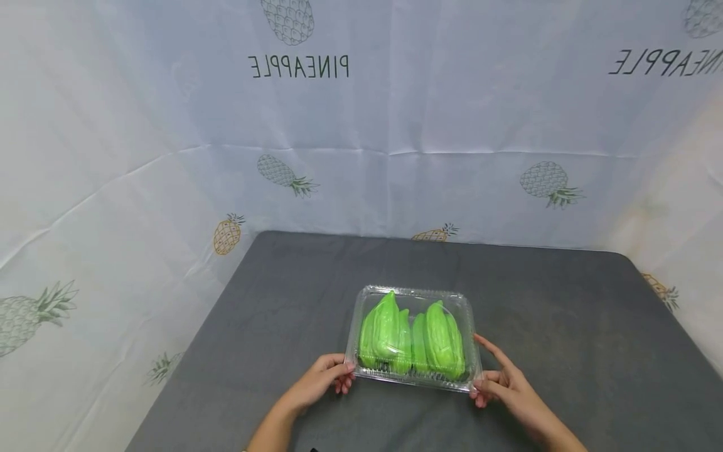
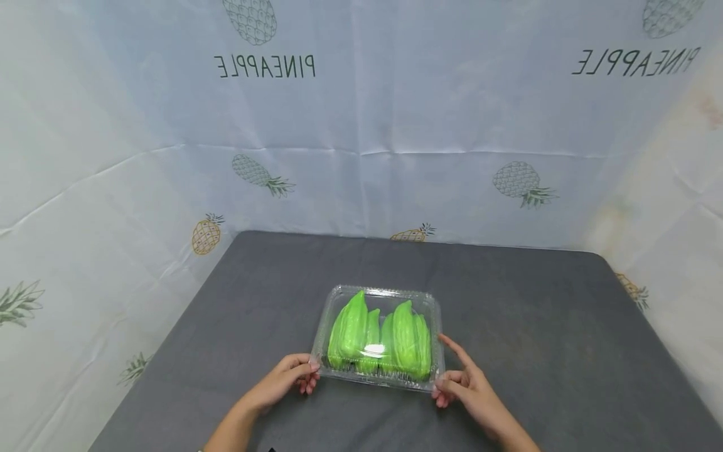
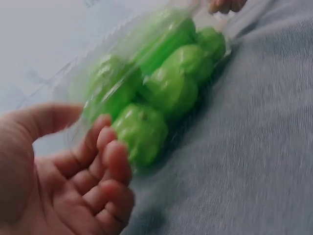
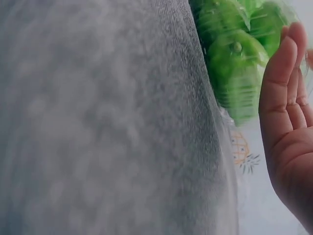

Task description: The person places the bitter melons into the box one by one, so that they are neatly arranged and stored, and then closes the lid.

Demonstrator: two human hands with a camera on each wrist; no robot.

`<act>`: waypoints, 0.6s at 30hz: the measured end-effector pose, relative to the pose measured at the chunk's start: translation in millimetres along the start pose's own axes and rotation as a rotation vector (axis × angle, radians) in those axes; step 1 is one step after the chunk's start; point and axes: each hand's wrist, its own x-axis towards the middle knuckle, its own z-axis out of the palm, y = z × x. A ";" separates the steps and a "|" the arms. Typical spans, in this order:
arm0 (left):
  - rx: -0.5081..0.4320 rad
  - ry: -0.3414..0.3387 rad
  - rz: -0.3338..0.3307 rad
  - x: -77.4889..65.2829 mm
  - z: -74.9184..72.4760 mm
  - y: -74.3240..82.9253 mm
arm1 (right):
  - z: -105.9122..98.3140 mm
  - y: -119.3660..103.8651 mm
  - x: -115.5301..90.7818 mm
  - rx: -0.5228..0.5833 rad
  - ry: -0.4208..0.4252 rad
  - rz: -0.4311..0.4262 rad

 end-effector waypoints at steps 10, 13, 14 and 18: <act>-0.045 0.139 -0.020 8.3 13.8 1.9 | 2.2 2.1 6.1 -0.012 0.117 -0.046; -0.052 0.187 -0.018 9.9 16.8 3.4 | 2.9 1.0 7.5 -0.005 0.122 -0.072; -0.048 0.196 -0.015 10.4 17.4 3.4 | 2.9 0.9 7.9 0.000 0.118 -0.082; -0.038 0.206 -0.006 11.2 20.1 3.9 | 2.6 1.8 8.8 0.009 0.127 -0.105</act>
